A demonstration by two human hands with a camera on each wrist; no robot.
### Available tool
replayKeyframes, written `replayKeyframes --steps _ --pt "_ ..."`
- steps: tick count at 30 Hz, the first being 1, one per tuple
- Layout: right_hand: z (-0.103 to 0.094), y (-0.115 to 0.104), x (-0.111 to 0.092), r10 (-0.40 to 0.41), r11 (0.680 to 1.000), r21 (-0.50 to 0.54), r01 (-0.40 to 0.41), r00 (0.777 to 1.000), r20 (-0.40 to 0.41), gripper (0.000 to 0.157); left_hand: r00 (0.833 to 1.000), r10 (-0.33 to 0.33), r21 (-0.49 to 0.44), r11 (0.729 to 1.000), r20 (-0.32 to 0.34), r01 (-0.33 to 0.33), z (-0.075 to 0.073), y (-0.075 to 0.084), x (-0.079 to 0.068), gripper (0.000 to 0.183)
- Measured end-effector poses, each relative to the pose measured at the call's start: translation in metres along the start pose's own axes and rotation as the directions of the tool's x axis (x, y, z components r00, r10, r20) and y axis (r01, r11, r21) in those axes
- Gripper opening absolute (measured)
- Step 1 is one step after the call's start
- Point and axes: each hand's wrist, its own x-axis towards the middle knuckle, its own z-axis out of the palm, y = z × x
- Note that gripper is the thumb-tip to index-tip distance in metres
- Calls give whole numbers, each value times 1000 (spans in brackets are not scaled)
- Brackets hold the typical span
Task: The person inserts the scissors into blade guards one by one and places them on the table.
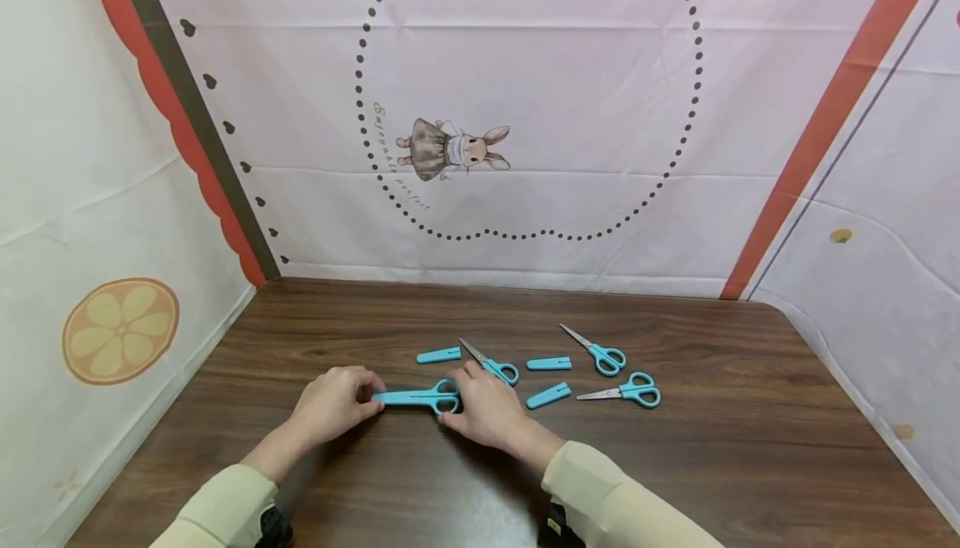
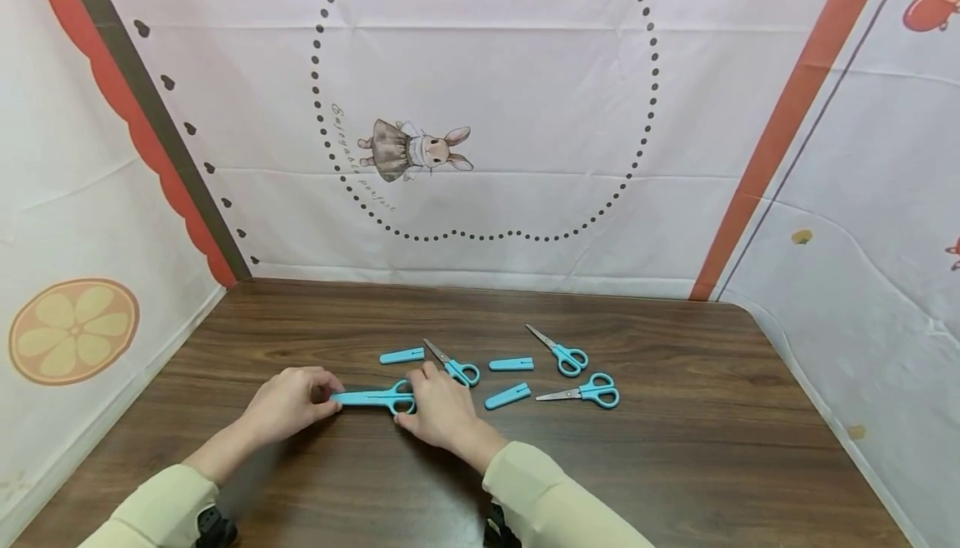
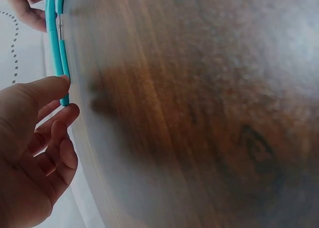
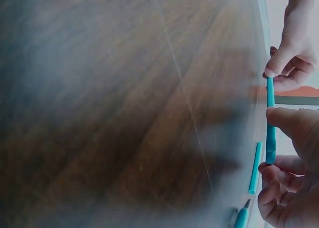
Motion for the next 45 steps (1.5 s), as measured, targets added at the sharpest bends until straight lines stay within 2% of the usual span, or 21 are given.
replayKeyframes --steps 16,28,45 --pt "4 -4 0 75 997 30 -77 996 57 50 999 5 -36 999 41 -4 4 -4 3 14" --pt "6 -5 1 97 995 -17 -96 993 67 51 999 21 -30 999 40 -19 6 -3 4 13" --pt "7 -5 2 101 994 -38 -99 992 76 52 997 -24 -74 997 75 29 6 -4 7 14"
